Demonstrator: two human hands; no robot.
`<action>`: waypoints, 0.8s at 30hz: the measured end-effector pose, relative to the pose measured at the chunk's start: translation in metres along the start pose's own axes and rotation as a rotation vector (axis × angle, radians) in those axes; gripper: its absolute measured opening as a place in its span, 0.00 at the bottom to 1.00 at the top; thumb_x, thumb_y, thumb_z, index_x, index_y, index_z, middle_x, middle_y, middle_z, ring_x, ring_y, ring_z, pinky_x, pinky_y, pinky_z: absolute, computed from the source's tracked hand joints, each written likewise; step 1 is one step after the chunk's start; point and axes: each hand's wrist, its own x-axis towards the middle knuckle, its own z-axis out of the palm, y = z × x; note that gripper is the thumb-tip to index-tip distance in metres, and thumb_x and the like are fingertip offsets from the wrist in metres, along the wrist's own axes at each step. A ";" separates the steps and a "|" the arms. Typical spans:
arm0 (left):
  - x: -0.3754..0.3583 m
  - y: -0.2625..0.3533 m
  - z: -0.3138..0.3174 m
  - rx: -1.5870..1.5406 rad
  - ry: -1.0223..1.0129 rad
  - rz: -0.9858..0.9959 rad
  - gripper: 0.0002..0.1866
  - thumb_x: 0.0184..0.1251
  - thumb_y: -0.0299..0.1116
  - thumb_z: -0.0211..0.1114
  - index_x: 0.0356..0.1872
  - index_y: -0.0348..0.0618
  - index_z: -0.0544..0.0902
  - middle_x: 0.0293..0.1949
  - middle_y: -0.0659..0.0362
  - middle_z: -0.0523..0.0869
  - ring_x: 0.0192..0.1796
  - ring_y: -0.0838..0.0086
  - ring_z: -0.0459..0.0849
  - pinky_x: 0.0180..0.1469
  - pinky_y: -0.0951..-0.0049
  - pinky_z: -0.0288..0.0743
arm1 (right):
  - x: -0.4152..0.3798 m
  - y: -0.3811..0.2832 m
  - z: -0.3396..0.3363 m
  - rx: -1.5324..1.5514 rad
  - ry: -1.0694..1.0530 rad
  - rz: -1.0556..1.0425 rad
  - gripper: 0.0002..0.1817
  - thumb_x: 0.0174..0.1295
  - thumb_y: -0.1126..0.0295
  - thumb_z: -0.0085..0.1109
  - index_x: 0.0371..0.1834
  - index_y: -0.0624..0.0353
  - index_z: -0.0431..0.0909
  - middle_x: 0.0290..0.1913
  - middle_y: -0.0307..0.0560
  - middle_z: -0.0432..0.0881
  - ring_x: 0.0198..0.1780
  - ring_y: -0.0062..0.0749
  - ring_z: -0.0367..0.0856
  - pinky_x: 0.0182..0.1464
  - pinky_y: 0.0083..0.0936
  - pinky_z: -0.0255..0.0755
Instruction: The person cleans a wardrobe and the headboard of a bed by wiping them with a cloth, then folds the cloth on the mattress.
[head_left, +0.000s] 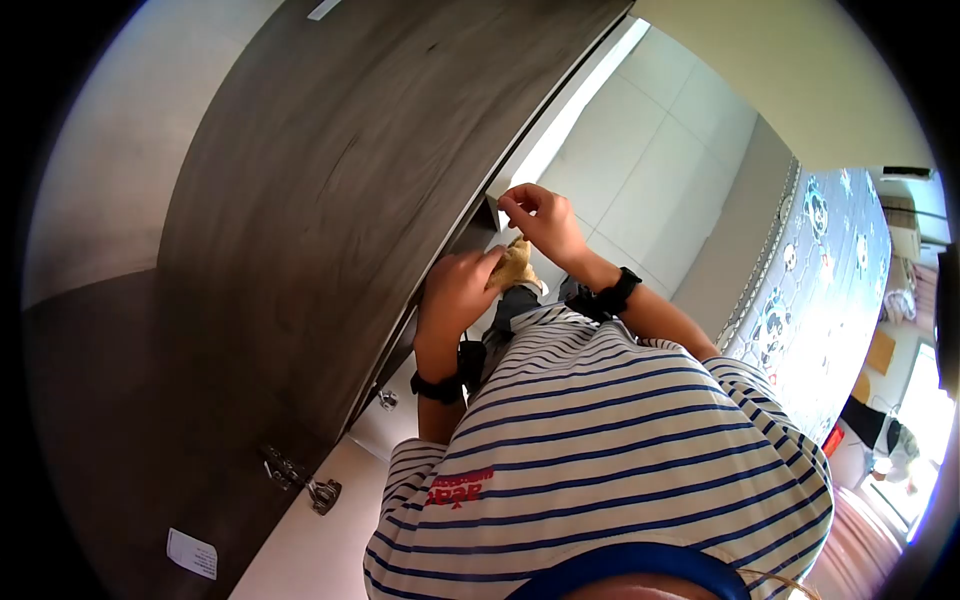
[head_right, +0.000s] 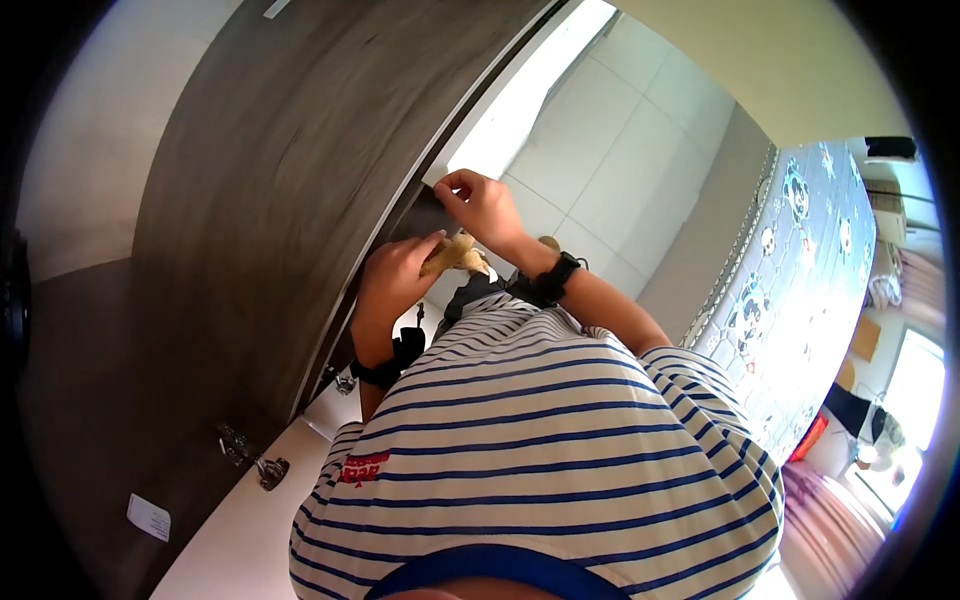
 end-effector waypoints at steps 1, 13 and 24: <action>0.001 -0.002 0.001 -0.023 0.019 0.011 0.22 0.57 0.33 0.70 0.55 0.45 0.82 0.37 0.52 0.87 0.37 0.54 0.85 0.38 0.59 0.78 | 0.001 -0.001 0.000 0.005 -0.015 -0.001 0.12 0.62 0.63 0.63 0.39 0.62 0.83 0.28 0.46 0.85 0.27 0.28 0.81 0.34 0.26 0.76; 0.023 0.009 0.004 -0.133 0.153 -0.150 0.46 0.55 0.26 0.69 0.74 0.35 0.54 0.69 0.38 0.66 0.69 0.46 0.68 0.66 0.58 0.68 | -0.001 0.005 0.002 -0.108 0.056 -0.113 0.09 0.59 0.66 0.60 0.36 0.59 0.80 0.27 0.46 0.83 0.28 0.35 0.82 0.34 0.30 0.75; 0.045 -0.004 0.015 -0.252 0.219 0.000 0.41 0.53 0.25 0.71 0.72 0.40 0.64 0.67 0.44 0.72 0.66 0.52 0.74 0.65 0.63 0.72 | 0.006 -0.004 -0.018 -0.115 -0.184 0.003 0.14 0.66 0.63 0.44 0.32 0.59 0.76 0.27 0.57 0.79 0.31 0.53 0.79 0.39 0.41 0.73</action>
